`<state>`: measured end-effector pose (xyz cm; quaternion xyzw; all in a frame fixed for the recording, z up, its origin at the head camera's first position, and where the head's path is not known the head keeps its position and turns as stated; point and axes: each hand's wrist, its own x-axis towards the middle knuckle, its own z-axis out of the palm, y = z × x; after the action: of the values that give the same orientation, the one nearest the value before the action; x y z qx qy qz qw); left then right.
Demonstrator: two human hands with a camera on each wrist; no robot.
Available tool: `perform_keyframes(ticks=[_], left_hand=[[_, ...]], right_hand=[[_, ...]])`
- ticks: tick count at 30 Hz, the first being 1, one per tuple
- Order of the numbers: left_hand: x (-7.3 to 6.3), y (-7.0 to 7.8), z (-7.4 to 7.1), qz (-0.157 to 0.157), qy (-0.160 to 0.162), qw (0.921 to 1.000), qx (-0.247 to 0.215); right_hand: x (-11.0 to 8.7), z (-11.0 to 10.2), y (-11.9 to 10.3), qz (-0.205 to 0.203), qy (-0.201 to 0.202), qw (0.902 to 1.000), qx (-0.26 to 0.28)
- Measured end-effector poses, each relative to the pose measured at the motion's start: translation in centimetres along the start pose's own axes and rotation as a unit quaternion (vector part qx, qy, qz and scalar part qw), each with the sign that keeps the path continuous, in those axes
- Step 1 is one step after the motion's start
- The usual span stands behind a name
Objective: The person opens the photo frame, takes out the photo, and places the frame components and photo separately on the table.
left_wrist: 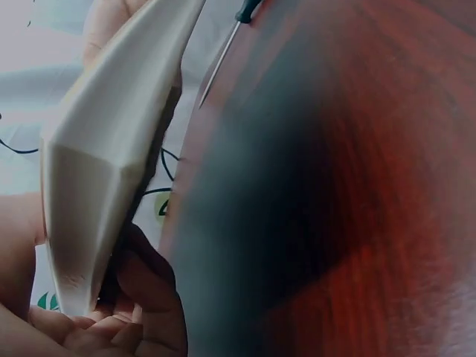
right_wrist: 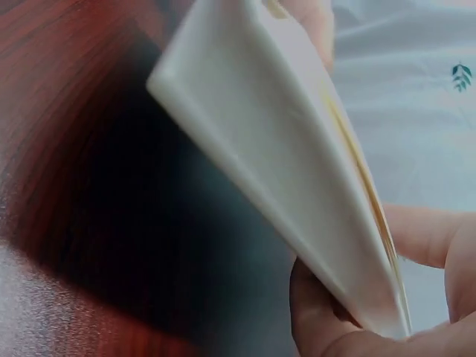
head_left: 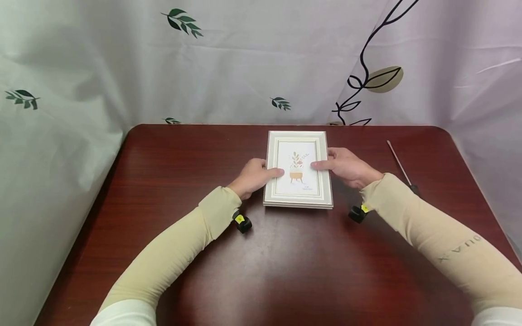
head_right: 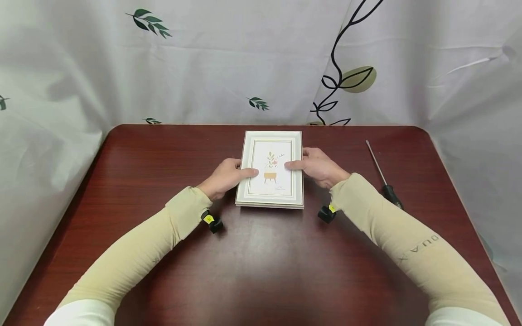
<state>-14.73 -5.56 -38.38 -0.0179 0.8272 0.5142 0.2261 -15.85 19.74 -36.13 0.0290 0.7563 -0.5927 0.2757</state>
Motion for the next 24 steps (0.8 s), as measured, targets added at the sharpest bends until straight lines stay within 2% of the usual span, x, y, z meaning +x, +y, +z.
perform_keyframes(ticks=[4, 9, 16, 24], left_hand=[[0.2, 0.3, 0.1, -0.006, 0.017, 0.9990, 0.040], [0.6, 0.5, 0.2, -0.002, 0.015, 0.9950, 0.098], [1.0, 0.7, -0.1, 0.008, 0.014, 0.9868, 0.161], [1.2, 1.1, 0.0, 0.003, 0.027, 0.9772, 0.211]], right_hand=[[0.3, 0.3, 0.4, 0.008, 0.010, 0.9998, -0.014], [0.7, 0.5, 0.7, 0.025, 0.019, 0.9981, -0.053], [1.3, 0.6, 0.4, 0.054, 0.046, 0.9864, -0.148], [1.8, 0.9, 0.2, 0.069, 0.056, 0.9800, -0.178]])
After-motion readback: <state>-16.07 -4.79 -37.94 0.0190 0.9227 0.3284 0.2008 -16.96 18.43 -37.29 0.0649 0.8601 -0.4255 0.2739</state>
